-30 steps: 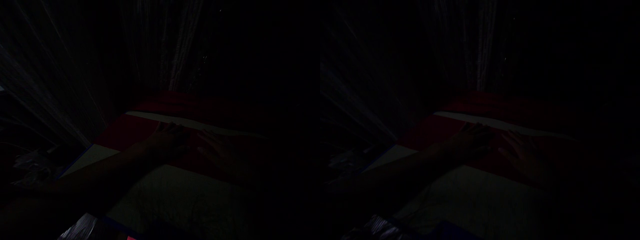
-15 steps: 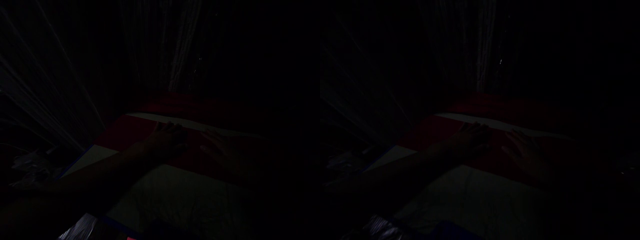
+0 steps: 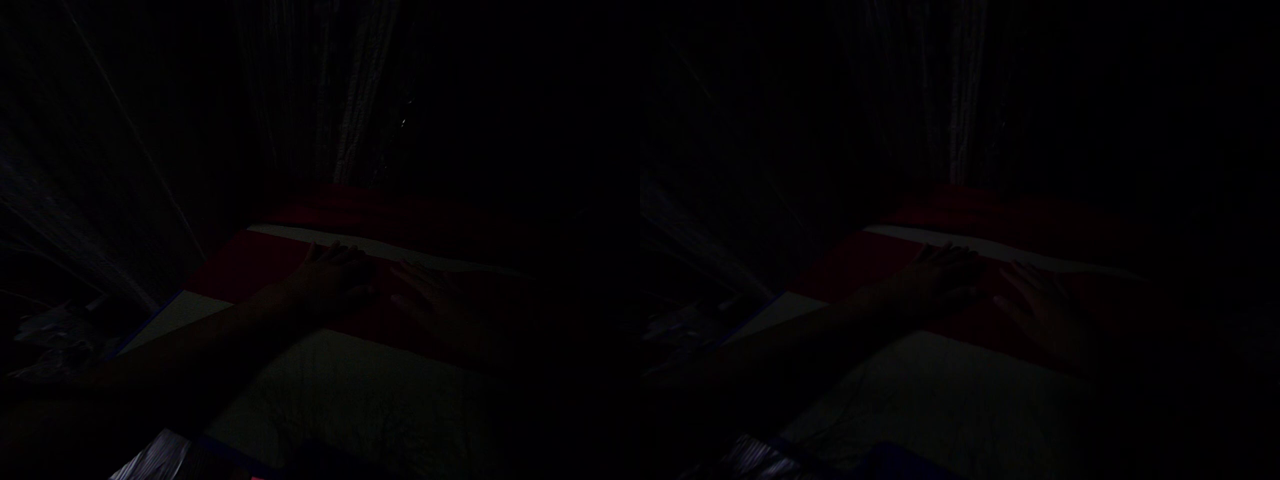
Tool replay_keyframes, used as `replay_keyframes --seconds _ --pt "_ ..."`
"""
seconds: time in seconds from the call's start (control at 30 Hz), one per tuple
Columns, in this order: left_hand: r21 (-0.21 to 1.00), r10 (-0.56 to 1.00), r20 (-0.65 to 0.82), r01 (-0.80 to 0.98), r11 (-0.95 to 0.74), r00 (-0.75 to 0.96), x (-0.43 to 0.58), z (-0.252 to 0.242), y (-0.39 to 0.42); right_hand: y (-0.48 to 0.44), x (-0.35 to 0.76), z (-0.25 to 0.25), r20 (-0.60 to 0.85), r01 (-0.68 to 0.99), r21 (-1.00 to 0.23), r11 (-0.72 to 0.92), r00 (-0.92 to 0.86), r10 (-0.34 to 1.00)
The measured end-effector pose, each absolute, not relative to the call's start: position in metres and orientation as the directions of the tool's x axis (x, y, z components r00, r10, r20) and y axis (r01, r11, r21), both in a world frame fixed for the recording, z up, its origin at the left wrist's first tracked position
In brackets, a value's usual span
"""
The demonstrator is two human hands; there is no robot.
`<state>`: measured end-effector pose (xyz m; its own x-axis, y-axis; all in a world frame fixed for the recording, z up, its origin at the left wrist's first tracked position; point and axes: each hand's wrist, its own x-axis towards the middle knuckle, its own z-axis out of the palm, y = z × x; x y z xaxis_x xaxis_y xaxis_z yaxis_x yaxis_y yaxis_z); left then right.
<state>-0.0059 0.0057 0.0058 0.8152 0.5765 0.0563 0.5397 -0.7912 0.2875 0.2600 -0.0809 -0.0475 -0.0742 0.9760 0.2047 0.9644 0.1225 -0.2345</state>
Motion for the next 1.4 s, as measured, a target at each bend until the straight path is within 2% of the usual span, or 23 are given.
replay_keyframes --seconds 0.1,0.2,0.4,0.53,0.7,0.87,0.97,1.07,1.2,1.4 --pt "0.297 0.571 0.031 0.538 -0.789 0.821 -0.002 0.008 0.002 -0.080 0.257 -0.046 0.210 0.964 -0.251 0.086 -0.033 0.977" --pt "0.315 0.557 0.039 0.519 -0.795 0.829 0.002 0.009 -0.002 -0.079 0.252 -0.044 0.206 0.963 -0.238 0.129 -0.080 0.975" --pt "0.250 0.597 -0.038 0.586 -0.771 0.801 -0.002 0.004 0.005 -0.076 0.266 -0.053 0.191 0.957 -0.271 0.102 -0.051 0.980" --pt "0.235 0.643 -0.035 0.632 -0.739 0.765 -0.004 0.002 0.008 -0.075 0.264 -0.052 0.202 0.958 -0.272 0.089 -0.034 0.979" --pt "0.236 0.615 0.000 0.598 -0.766 0.788 -0.003 -0.001 0.006 -0.077 0.257 -0.049 0.178 0.961 -0.233 0.149 -0.108 0.978" --pt "0.233 0.656 0.021 0.634 -0.737 0.755 -0.008 0.001 0.011 -0.080 0.259 -0.044 0.191 0.963 -0.258 0.079 -0.029 0.981" --pt "0.242 0.605 0.063 0.576 -0.781 0.794 -0.006 0.003 0.006 -0.082 0.245 -0.036 0.191 0.959 -0.254 0.123 -0.075 0.979" --pt "0.250 0.541 0.012 0.521 -0.816 0.841 -0.005 0.004 -0.001 -0.085 0.236 -0.030 0.131 0.956 -0.252 0.150 -0.120 0.984" --pt "0.243 0.546 -0.041 0.539 -0.807 0.837 -0.011 0.005 0.000 -0.090 0.244 -0.029 0.062 0.962 -0.249 0.114 -0.102 0.993" --pt "0.247 0.518 -0.017 0.506 -0.827 0.855 -0.014 0.009 0.001 -0.094 0.244 -0.031 0.114 0.954 -0.245 0.171 -0.147 0.983"
